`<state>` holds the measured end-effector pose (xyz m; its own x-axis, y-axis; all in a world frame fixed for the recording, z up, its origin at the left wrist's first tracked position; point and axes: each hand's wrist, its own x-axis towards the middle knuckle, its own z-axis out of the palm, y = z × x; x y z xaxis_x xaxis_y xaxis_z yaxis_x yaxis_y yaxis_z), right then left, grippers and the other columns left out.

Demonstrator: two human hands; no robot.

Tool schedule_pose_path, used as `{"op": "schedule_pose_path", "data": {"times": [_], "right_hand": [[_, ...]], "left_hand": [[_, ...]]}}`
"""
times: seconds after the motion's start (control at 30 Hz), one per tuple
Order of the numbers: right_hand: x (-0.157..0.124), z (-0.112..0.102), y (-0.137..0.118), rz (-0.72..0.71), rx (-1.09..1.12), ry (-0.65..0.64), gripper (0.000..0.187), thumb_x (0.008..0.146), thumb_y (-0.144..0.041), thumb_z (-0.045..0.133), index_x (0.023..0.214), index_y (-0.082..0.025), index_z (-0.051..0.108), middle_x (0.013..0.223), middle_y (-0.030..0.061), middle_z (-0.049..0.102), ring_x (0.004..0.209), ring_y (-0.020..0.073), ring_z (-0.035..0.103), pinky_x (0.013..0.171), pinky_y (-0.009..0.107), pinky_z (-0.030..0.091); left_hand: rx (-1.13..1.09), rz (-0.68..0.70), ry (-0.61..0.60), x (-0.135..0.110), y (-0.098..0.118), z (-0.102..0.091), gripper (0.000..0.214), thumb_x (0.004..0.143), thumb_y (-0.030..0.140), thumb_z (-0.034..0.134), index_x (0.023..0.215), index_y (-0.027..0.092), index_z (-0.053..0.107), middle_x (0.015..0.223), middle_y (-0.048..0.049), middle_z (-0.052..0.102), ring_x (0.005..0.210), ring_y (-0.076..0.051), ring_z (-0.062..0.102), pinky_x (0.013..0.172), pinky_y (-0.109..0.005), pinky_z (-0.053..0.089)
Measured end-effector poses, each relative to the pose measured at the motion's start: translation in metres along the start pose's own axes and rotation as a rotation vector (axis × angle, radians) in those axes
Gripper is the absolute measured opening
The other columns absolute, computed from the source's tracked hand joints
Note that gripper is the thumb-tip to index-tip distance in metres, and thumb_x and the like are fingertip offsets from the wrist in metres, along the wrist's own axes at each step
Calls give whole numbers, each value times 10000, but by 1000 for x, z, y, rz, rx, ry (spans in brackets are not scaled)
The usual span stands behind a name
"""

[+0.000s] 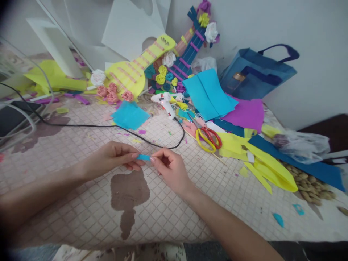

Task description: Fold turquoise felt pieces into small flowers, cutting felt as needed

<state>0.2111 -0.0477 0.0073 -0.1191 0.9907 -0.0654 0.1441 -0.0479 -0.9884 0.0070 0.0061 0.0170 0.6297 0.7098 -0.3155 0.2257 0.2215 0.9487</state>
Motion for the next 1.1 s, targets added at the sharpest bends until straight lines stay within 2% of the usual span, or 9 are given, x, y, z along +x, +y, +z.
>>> {"op": "schedule_pose_path", "data": {"times": [0.17,0.23,0.4,0.53,0.63,0.73,0.8,0.9,1.1], "right_hand": [[2,3,3,-33,8,-35,198,796,-341,653,916,-202,578,768,0,596,628,104,531,521,222,425],[3,4,4,-74,-34,-47,183,789,-332,663,886,-198,584,793,8,605,698,120,548,575,234,440],[5,1,2,-24,-114,-35,163,841,-322,587,764,-179,596,579,-41,504,488,79,431,460,221,347],[3,-1,0,-54,-134,-24,161,860,-318,554,796,-177,598,591,-38,515,478,78,435,449,220,344],[1,0,2,-124,-232,-8,141,859,-295,553,804,-181,614,641,-19,556,519,85,451,471,220,348],[2,1,4,-120,-254,-16,151,862,-305,550,801,-184,617,632,-20,555,507,83,444,462,217,339],[3,1,5,-77,-201,-32,165,860,-323,551,790,-183,601,610,-30,536,477,76,435,444,212,338],[5,-2,4,-31,-111,-38,185,849,-349,559,773,-182,576,613,-34,533,453,68,431,419,204,341],[6,-3,4,-31,-68,-12,225,833,-398,568,779,-180,574,641,-19,566,453,61,432,388,188,333]], "left_hand": [[-3,23,32,-1,-1,5,233,840,355,606,876,136,677,847,-64,752,770,-164,715,673,-226,551],[28,33,34,-2,1,8,221,841,336,599,870,132,680,804,-60,750,758,-166,716,681,-235,559],[93,57,35,-2,2,9,236,851,312,581,918,110,683,825,-85,749,770,-179,719,714,-264,574],[92,74,-41,2,2,8,307,848,380,586,972,111,665,905,-104,743,828,-197,716,743,-288,577],[190,86,33,4,3,13,307,832,412,609,893,118,672,815,-89,744,750,-185,715,661,-251,570],[196,48,89,6,3,18,254,848,364,594,781,126,653,739,-71,739,647,-152,704,572,-202,539],[132,14,52,6,3,16,212,856,322,587,788,129,642,752,-65,741,658,-144,707,576,-191,533],[51,3,-43,6,2,6,198,841,320,613,892,133,654,868,-72,744,780,-158,715,687,-227,553],[-54,23,-227,8,1,-9,397,813,445,643,1111,183,629,1109,-96,698,983,-205,680,870,-321,529]]}}
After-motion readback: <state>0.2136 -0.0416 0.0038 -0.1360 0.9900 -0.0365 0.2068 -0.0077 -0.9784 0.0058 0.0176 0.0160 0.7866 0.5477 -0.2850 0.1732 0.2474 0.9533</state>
